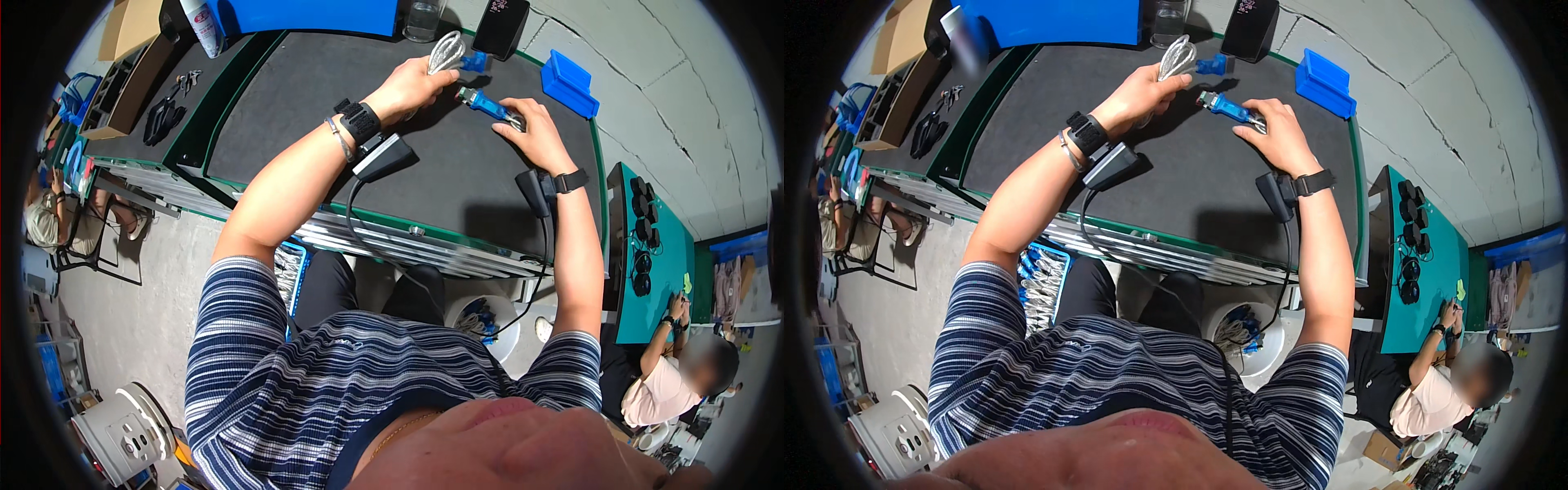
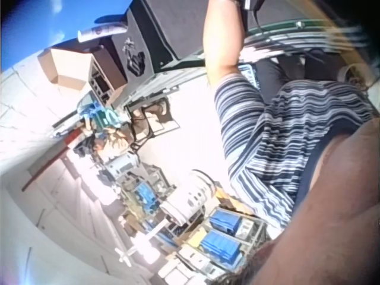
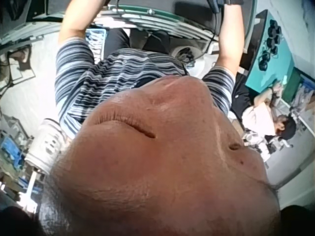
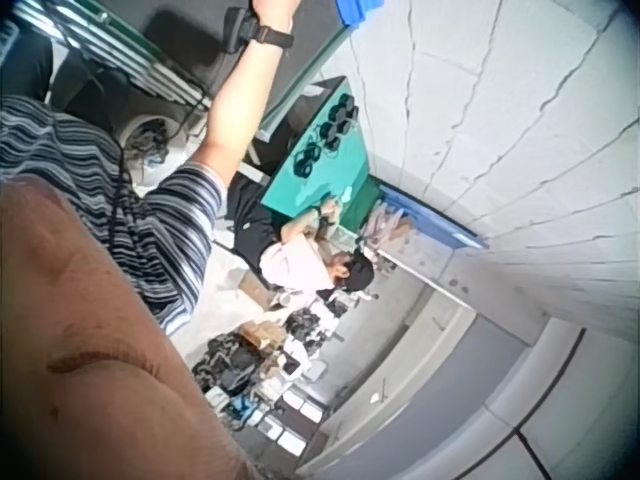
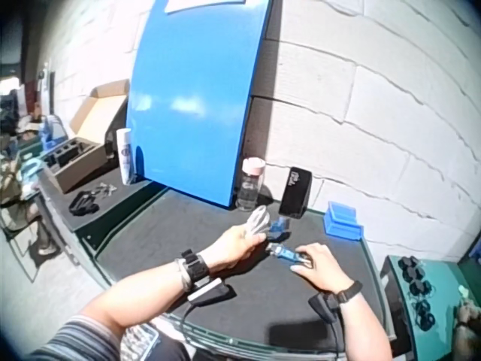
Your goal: Assembling electrical cables by attaching blue connectors.
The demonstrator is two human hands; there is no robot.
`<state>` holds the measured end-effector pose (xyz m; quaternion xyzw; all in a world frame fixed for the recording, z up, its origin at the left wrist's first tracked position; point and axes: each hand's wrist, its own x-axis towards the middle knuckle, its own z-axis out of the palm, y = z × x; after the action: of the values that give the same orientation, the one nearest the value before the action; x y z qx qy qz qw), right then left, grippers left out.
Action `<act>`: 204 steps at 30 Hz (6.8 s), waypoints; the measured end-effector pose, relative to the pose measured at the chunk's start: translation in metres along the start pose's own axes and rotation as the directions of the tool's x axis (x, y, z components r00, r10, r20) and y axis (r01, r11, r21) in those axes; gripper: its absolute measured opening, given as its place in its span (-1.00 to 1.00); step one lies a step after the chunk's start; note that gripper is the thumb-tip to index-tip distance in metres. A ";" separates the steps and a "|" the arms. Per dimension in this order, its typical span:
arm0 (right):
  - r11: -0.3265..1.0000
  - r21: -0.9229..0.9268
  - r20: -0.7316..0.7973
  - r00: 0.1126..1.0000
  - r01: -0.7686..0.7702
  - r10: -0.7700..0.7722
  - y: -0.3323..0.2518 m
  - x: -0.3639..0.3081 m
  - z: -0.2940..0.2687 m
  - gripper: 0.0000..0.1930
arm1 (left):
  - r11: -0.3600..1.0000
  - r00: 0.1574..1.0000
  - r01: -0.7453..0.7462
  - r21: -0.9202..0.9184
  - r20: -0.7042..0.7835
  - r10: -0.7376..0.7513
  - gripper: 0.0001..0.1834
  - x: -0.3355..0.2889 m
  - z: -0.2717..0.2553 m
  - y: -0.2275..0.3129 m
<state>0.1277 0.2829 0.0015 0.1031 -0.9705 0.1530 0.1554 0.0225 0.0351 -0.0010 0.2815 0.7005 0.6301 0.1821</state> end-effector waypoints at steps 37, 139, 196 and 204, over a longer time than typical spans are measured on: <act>-0.204 0.975 -0.079 0.994 0.092 0.073 -0.046 0.003 -0.014 -0.75 | 0.987 0.821 -0.147 -0.063 0.548 0.157 -0.70 -0.026 0.019 0.023; 0.642 0.766 -0.190 0.957 0.005 0.219 -0.028 0.006 -0.006 -0.64 | 0.911 0.978 -0.203 -0.359 -0.109 0.175 -0.68 -0.003 -0.015 0.015; 0.622 0.782 -0.164 0.959 -0.018 0.233 -0.027 0.005 -0.007 -0.60 | 0.973 0.985 -0.168 -0.157 -0.059 0.160 -0.63 0.000 -0.015 0.008; 0.633 0.774 -0.130 0.971 -0.028 0.201 -0.028 0.005 -0.002 -0.57 | 0.963 0.978 -0.204 -0.173 -0.071 0.195 -0.62 -0.003 -0.013 0.013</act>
<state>0.1305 0.2563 0.0122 0.0808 -0.7970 0.5691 0.1853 0.0191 0.0234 0.0137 0.3160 0.6135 0.7131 0.1235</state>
